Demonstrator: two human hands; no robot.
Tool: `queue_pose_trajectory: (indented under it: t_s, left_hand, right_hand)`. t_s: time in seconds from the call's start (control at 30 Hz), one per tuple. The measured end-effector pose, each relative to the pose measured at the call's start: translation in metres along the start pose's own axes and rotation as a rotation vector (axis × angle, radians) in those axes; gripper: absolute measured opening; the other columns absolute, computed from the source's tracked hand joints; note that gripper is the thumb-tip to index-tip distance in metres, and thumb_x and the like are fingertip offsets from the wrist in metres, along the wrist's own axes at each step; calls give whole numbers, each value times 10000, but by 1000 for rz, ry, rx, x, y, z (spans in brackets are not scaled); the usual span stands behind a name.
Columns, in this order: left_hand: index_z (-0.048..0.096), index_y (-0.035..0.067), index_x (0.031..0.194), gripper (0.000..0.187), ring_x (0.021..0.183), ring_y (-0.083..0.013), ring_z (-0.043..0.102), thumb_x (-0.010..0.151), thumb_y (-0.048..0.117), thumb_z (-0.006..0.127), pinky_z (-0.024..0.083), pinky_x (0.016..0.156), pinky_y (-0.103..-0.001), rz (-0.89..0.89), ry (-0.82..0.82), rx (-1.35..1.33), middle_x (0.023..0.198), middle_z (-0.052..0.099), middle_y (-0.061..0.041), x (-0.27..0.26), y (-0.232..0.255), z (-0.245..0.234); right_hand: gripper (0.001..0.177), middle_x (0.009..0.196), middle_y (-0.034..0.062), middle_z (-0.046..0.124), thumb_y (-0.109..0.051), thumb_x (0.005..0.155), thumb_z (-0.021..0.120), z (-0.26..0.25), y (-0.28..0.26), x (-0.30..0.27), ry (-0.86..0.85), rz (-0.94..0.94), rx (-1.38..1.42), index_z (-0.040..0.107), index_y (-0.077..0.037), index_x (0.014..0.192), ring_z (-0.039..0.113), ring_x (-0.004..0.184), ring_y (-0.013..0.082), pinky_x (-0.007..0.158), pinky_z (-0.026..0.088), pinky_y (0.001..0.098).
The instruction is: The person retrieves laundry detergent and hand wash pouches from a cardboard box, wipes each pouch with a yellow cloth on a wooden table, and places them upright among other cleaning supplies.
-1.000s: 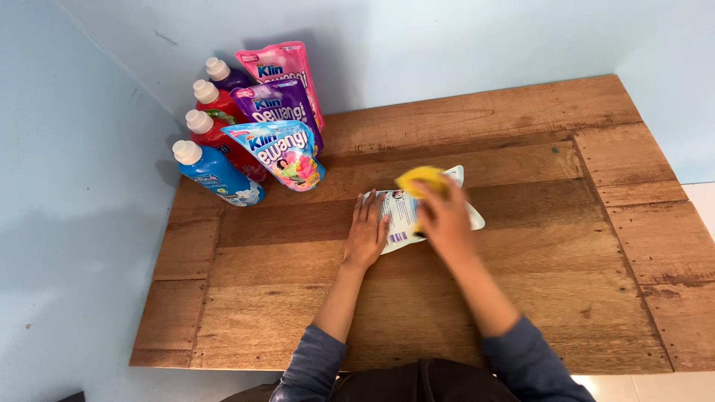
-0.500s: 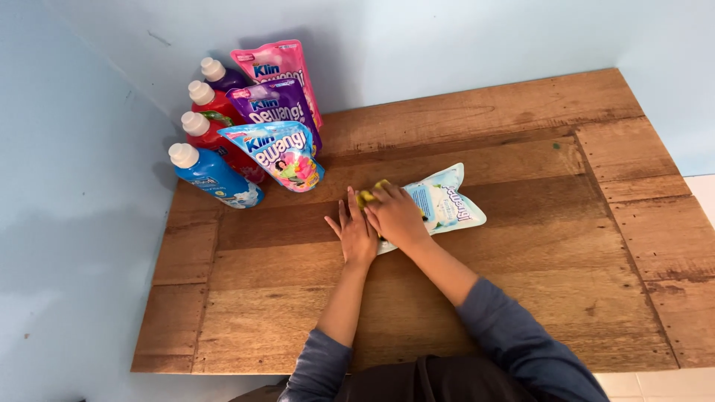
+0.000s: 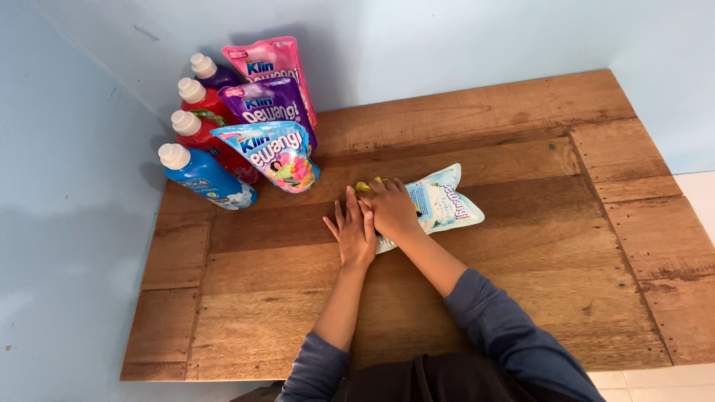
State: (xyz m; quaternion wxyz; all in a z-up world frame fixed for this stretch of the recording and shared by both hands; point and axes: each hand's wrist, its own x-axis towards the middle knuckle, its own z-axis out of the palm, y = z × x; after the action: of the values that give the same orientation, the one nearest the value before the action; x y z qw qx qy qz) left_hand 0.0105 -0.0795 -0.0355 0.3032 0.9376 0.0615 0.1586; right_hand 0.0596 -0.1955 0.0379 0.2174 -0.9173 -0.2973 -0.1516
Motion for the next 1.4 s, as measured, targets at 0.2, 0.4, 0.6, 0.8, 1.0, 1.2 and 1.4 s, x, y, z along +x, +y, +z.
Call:
queue_pose_trajectory:
  t_s: [0.2, 0.4, 0.6, 0.8, 1.0, 1.2, 1.4]
  left_hand:
    - [41, 146, 1654, 821, 1569, -424, 97, 1026, 640, 229, -97, 1203, -652, 18, -47, 103, 1723, 173, -82, -1, 9, -6]
    - [133, 227, 1656, 708, 1582, -401, 99, 1050, 592, 169, -95, 1222, -655, -27, -91, 97, 1729, 188, -60, 1, 18, -11]
    - [178, 209, 1651, 655, 1575, -400, 120, 1077, 521, 150, -83, 1216, -658, 6, -76, 69, 1713, 210, -85, 2, 15, -7]
    - [195, 185, 1648, 617, 1566, -390, 152, 1089, 446, 165, -75, 1218, -658, 7, -67, 90, 1707, 233, -66, 4, 5, 3]
    - [217, 157, 1644, 588, 1567, -397, 170, 1097, 375, 238, -69, 1225, -656, 12, -41, 58, 1693, 280, -56, 4, 1, 5]
    - [230, 167, 1643, 595, 1568, -398, 172, 1099, 407, 206, -88, 1217, -654, 25, -23, 13, 1691, 285, -73, 0, 11, -4]
    - [223, 192, 1639, 599, 1558, -392, 161, 1094, 434, 170, -103, 1208, -650, 1, -57, 52, 1686, 274, -79, 3, 11, -2]
  right_hand:
    - [362, 1288, 115, 672, -371, 873, 627, -26, 7, -19, 71, -11, -33, 786, -187, 1141, 594, 1224, 328, 1047, 371, 564]
    - [338, 1299, 131, 691, -368, 973, 622, -34, 68, -39, 181, 227, -4, 780, -145, 1173, 629, 1213, 292, 1074, 402, 532]
    - [316, 1299, 154, 702, -322, 970, 628, -42, 89, -52, 356, 380, -22, 778, -116, 1158, 615, 1241, 353, 1052, 417, 534]
    - [306, 1326, 181, 651, -247, 926, 639, -11, 36, -51, 296, 50, 4, 761, -89, 1158, 580, 1250, 402, 1097, 443, 513]
    - [304, 1276, 132, 680, -282, 902, 702, -27, 8, -43, 234, -18, 51, 771, -86, 1123, 601, 1156, 383, 1015, 485, 489]
    - [310, 1266, 158, 703, -280, 947, 676, -52, 77, -53, 327, 275, 18, 791, -74, 1148, 640, 1168, 348, 1009, 516, 480]
    - [297, 1303, 232, 672, -279, 1018, 650, -34, 97, -59, 345, 317, -164, 779, -76, 1191, 620, 1220, 403, 1065, 480, 533]
